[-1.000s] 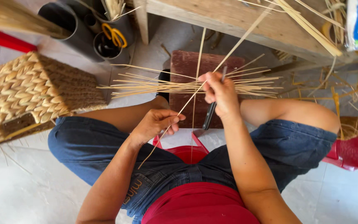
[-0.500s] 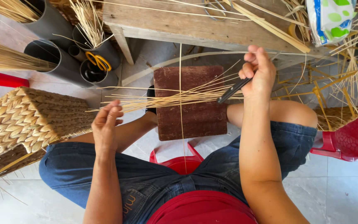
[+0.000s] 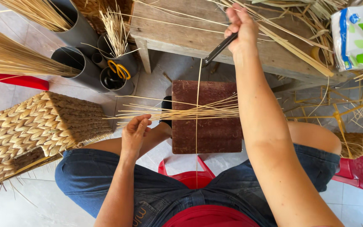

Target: The person sits on a low stool and splits thin bamboo sticks lengthwise into narrow strips using a small knife, then places the finished strips onto a growing pile on a wooden block in front of them, repeating the process one stick at a time.

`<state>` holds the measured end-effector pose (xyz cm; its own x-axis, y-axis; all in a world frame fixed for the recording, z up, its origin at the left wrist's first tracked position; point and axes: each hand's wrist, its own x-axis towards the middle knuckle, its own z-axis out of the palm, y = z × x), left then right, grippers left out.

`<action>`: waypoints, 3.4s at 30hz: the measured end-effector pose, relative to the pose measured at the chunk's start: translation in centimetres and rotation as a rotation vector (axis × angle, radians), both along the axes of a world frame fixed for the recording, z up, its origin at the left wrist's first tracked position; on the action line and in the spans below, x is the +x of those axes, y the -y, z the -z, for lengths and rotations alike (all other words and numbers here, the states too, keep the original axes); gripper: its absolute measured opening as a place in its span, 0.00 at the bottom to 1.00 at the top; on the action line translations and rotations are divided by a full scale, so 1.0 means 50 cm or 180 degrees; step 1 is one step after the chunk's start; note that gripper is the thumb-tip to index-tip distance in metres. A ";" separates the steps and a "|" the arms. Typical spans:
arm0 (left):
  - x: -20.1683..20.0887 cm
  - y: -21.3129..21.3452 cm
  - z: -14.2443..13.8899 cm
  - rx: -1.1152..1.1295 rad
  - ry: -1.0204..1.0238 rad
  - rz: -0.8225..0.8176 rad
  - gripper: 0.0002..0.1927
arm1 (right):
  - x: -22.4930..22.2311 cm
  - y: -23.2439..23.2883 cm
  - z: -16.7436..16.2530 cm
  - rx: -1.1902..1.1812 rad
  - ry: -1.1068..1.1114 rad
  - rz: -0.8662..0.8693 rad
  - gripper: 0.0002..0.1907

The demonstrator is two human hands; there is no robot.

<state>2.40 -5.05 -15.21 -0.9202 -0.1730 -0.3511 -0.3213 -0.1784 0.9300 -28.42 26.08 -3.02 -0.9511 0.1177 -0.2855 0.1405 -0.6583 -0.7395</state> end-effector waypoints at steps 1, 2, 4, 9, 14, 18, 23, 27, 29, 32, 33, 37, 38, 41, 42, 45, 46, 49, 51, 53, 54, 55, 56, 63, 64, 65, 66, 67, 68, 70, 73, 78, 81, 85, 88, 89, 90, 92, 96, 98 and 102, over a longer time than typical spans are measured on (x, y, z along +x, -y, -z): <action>-0.005 -0.001 0.001 -0.0072 0.0002 0.0028 0.12 | -0.008 0.011 -0.001 0.0173 0.0271 -0.0121 0.10; -0.005 -0.002 0.002 -0.0144 0.0022 0.0060 0.12 | -0.009 0.020 0.005 0.0347 0.0560 -0.0240 0.10; -0.004 -0.006 0.002 -0.0383 -0.0021 0.0174 0.11 | 0.005 0.024 0.028 0.0605 0.0865 -0.0328 0.10; -0.009 -0.025 0.002 -0.0724 -0.0130 0.0362 0.10 | 0.142 -0.021 0.129 0.0608 0.0594 -0.0818 0.14; 0.013 -0.043 0.003 -0.1094 -0.0153 0.0617 0.10 | 0.367 -0.066 0.216 0.0450 0.0867 -0.0799 0.14; 0.027 -0.070 0.004 -0.1639 -0.0213 0.0622 0.09 | 0.535 -0.052 0.226 0.0183 0.1178 -0.1244 0.15; 0.004 -0.116 0.001 -0.2532 -0.1331 0.0628 0.05 | 0.716 0.002 0.169 0.0232 0.1312 -0.2115 0.19; -0.062 -0.173 0.017 -0.3321 -0.1885 0.0793 0.08 | 0.772 0.001 0.128 0.0486 0.1343 -0.2213 0.26; -0.096 -0.211 0.039 -0.3617 -0.2093 0.0877 0.08 | 0.782 -0.010 0.121 0.0529 0.1309 -0.2196 0.27; -0.141 -0.269 0.076 -0.3881 -0.2363 0.1049 0.07 | 0.779 -0.032 0.121 0.0710 0.0957 -0.2147 0.28; -0.149 -0.282 0.089 -0.4010 -0.2306 0.1157 0.07 | 0.778 -0.035 0.124 0.0775 0.0795 -0.2135 0.29; -0.182 -0.317 0.119 -0.4495 -0.2165 0.1400 0.03 | 0.774 -0.050 0.128 0.0841 0.0528 -0.2198 0.30; -0.185 -0.321 0.116 -0.4601 -0.2150 0.1438 0.03 | 0.774 -0.053 0.128 0.0824 0.0484 -0.2165 0.30; -0.191 -0.315 0.087 -0.4661 -0.2234 0.1505 0.04 | 0.775 -0.065 0.121 0.0768 0.0355 -0.2059 0.32; -0.192 -0.310 0.065 -0.4554 -0.2382 0.1489 0.05 | 0.778 -0.069 0.117 0.0745 0.0318 -0.2000 0.33; -0.177 -0.287 -0.038 -0.4188 -0.2617 0.1563 0.06 | 0.783 -0.077 0.104 0.0763 0.0205 -0.1897 0.33; -0.166 -0.278 -0.080 -0.4030 -0.2573 0.1679 0.05 | 0.784 -0.079 0.099 0.0785 0.0166 -0.1865 0.33; -0.107 -0.265 -0.210 -0.3484 -0.2481 0.1750 0.05 | 0.786 -0.089 0.076 0.0983 0.0045 -0.1803 0.27; -0.054 -0.269 -0.281 -0.3089 -0.2440 0.1707 0.04 | 0.787 -0.099 0.053 0.1056 -0.0182 -0.1662 0.23; 0.009 -0.276 -0.333 -0.2705 -0.2368 0.1620 0.04 | 0.791 -0.113 0.026 0.0982 -0.0300 -0.1588 0.23; 0.037 -0.280 -0.351 -0.2453 -0.1866 0.1587 0.03 | 0.794 -0.119 0.011 0.0862 -0.0320 -0.1580 0.25; 0.067 -0.287 -0.364 -0.2192 -0.1360 0.1565 0.03 | 0.798 -0.123 -0.003 0.0738 -0.0330 -0.1566 0.28; 0.098 -0.290 -0.373 -0.1916 -0.0846 0.1549 0.03 | 0.806 -0.124 -0.015 0.0681 -0.0404 -0.1621 0.28; 0.247 -0.301 -0.378 -0.1765 -0.0824 0.1448 0.04 | 0.856 -0.127 -0.056 0.0679 -0.0629 -0.1913 0.25; 0.259 -0.299 -0.379 -0.1642 -0.0833 0.1380 0.04 | 0.862 -0.125 -0.058 0.0692 -0.0645 -0.1955 0.24; 0.271 -0.296 -0.383 -0.1521 -0.0838 0.1308 0.04 | 0.868 -0.124 -0.061 0.0789 -0.0632 -0.1891 0.24; 0.282 -0.289 -0.390 -0.1446 -0.0887 0.1193 0.04 | 0.875 -0.121 -0.064 0.0878 -0.0615 -0.1830 0.24; 0.293 -0.282 -0.401 -0.1374 -0.0931 0.1082 0.04 | 0.882 -0.119 -0.070 0.0962 -0.0594 -0.1767 0.23; 0.303 -0.276 -0.413 -0.1301 -0.0985 0.0969 0.04 | 0.888 -0.120 -0.078 0.0812 -0.0656 -0.1742 0.23; 0.319 -0.272 -0.441 -0.1386 -0.1028 0.0878 0.04 | 0.893 -0.127 -0.099 0.0516 -0.0807 -0.1708 0.22; 0.356 -0.279 -0.487 -0.1556 -0.1052 0.0891 0.03 | 0.928 -0.133 -0.138 0.0641 -0.0813 -0.2072 0.27; 0.403 -0.301 -0.524 -0.1653 -0.0992 0.1069 0.03 | 0.977 -0.123 -0.164 0.0730 -0.1284 -0.2412 0.25; 0.421 -0.295 -0.519 -0.1551 -0.0857 0.1090 0.03 | 0.982 -0.115 -0.153 0.0924 -0.1395 -0.2275 0.21; 0.437 -0.278 -0.482 -0.1320 -0.0647 0.1049 0.03 | 0.972 -0.126 -0.129 0.1001 -0.1204 -0.1936 0.20; 0.453 -0.250 -0.455 -0.1179 -0.0576 0.1147 0.04 | 0.962 -0.149 -0.119 0.1315 -0.1131 -0.1628 0.19; 0.458 -0.240 -0.447 -0.1134 -0.0556 0.1197 0.04 | 0.958 -0.157 -0.118 0.1314 -0.1105 -0.1561 0.19; 0.465 -0.232 -0.440 -0.1081 -0.0513 0.1215 0.05 | 0.954 -0.164 -0.118 0.1309 -0.1079 -0.1500 0.20; 0.475 -0.216 -0.428 -0.0982 -0.0430 0.1236 0.05 | 0.945 -0.181 -0.119 0.1290 -0.1086 -0.1373 0.20; 0.490 -0.187 -0.411 -0.0896 -0.0288 0.1311 0.05 | 0.938 -0.213 -0.128 0.1282 -0.1170 -0.1137 0.20; 0.496 -0.176 -0.405 -0.0804 -0.0333 0.1337 0.05 | 0.938 -0.228 -0.133 0.1180 -0.1190 -0.1037 0.20; 0.505 -0.158 -0.394 -0.0552 -0.0284 0.1371 0.06 | 0.938 -0.245 -0.143 0.0905 -0.1093 -0.0835 0.22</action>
